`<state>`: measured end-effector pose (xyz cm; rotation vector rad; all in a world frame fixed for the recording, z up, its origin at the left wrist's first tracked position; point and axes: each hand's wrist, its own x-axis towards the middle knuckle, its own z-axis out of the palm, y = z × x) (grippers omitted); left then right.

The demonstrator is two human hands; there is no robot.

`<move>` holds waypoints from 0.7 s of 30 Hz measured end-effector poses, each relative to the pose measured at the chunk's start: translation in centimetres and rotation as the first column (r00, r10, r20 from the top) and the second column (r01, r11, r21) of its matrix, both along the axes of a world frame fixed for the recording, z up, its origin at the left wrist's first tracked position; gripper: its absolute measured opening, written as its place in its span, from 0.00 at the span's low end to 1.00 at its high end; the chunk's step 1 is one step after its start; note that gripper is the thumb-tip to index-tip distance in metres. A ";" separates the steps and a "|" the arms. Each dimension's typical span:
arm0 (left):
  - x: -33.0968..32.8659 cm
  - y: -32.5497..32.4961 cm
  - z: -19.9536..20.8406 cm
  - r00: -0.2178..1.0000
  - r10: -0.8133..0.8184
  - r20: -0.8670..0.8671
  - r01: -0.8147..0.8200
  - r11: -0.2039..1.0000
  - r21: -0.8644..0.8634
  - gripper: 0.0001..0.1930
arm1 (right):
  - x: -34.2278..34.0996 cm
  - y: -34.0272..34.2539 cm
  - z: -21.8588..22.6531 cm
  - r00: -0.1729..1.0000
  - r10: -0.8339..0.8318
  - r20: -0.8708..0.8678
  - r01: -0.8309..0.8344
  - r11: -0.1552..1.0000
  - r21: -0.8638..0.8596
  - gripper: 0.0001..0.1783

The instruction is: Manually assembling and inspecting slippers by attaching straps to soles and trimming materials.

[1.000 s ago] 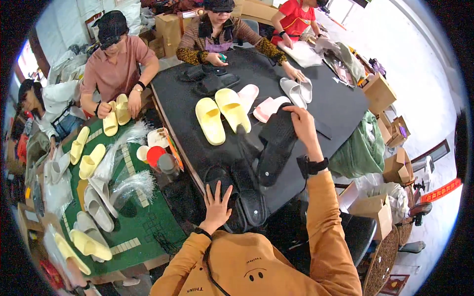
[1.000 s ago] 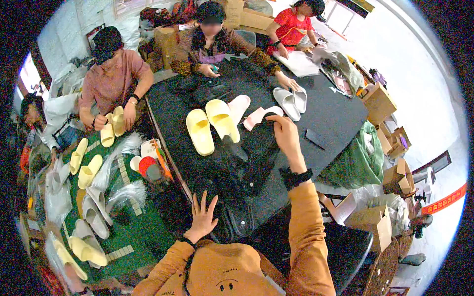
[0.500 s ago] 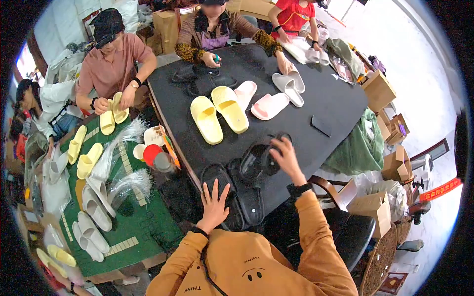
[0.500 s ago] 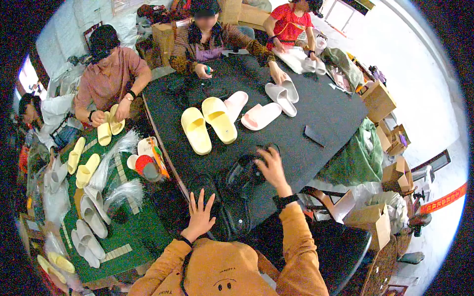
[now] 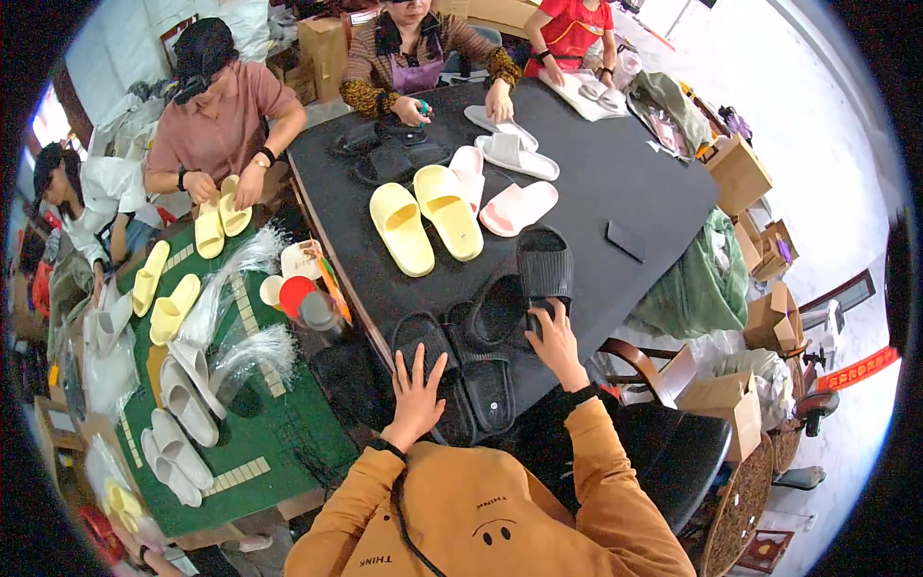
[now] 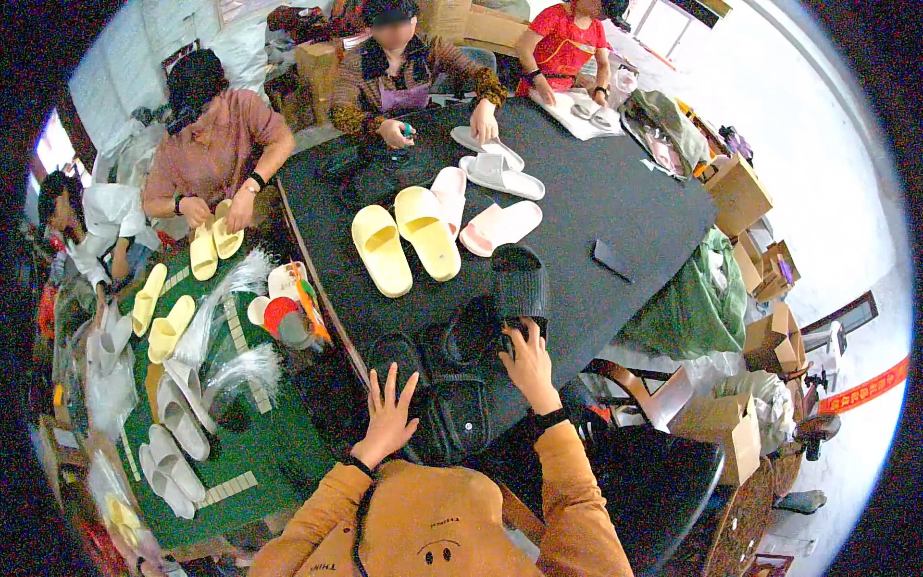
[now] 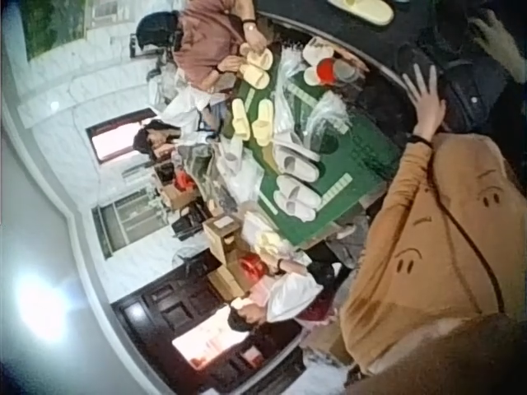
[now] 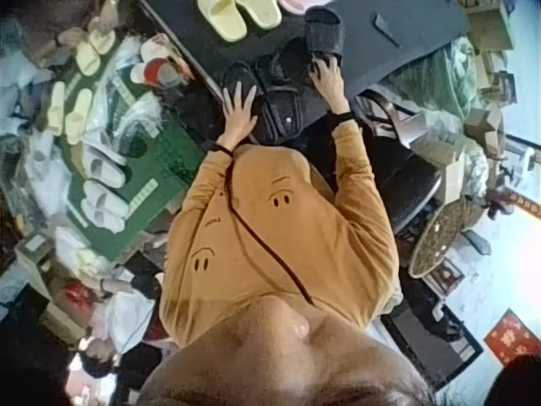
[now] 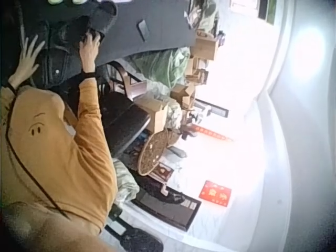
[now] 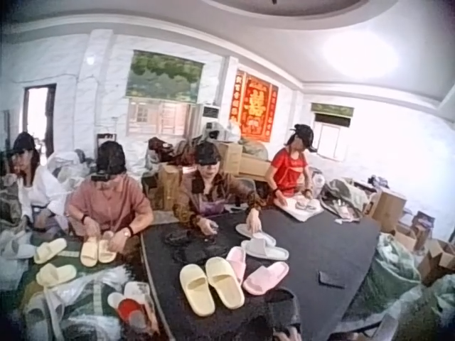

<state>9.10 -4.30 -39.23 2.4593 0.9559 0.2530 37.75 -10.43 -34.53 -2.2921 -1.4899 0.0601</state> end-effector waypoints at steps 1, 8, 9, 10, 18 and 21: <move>0.0 0.1 0.0 1.000 -0.006 0.022 0.005 1.000 0.014 0.51 | 0.3 -0.2 -0.3 1.000 -0.003 0.017 0.002 0.999 0.054 0.25; -0.1 0.0 -0.3 0.999 -0.003 0.043 0.002 1.000 0.021 0.53 | 0.8 0.3 -2.5 0.940 -0.199 0.276 0.156 0.973 0.168 0.41; 0.0 0.0 -0.3 0.999 -0.003 0.043 0.002 1.000 0.022 0.53 | 1.0 0.7 -2.8 0.972 -0.203 0.115 0.177 0.963 0.203 0.41; 0.0 0.0 -0.3 0.999 -0.006 0.047 0.005 1.000 0.026 0.53 | 1.1 1.0 -3.0 0.979 -0.197 -0.050 0.203 0.951 0.235 0.42; 0.0 -0.1 -0.1 0.999 -0.003 0.052 0.002 1.000 0.019 0.53 | 0.4 -0.3 -5.0 0.728 -0.596 -0.338 0.663 0.737 0.129 0.43; -0.1 -0.1 -0.2 0.999 -0.002 0.054 0.000 0.999 0.036 0.53 | -1.3 -2.2 -5.2 0.680 -0.633 -0.370 0.681 0.732 0.000 0.41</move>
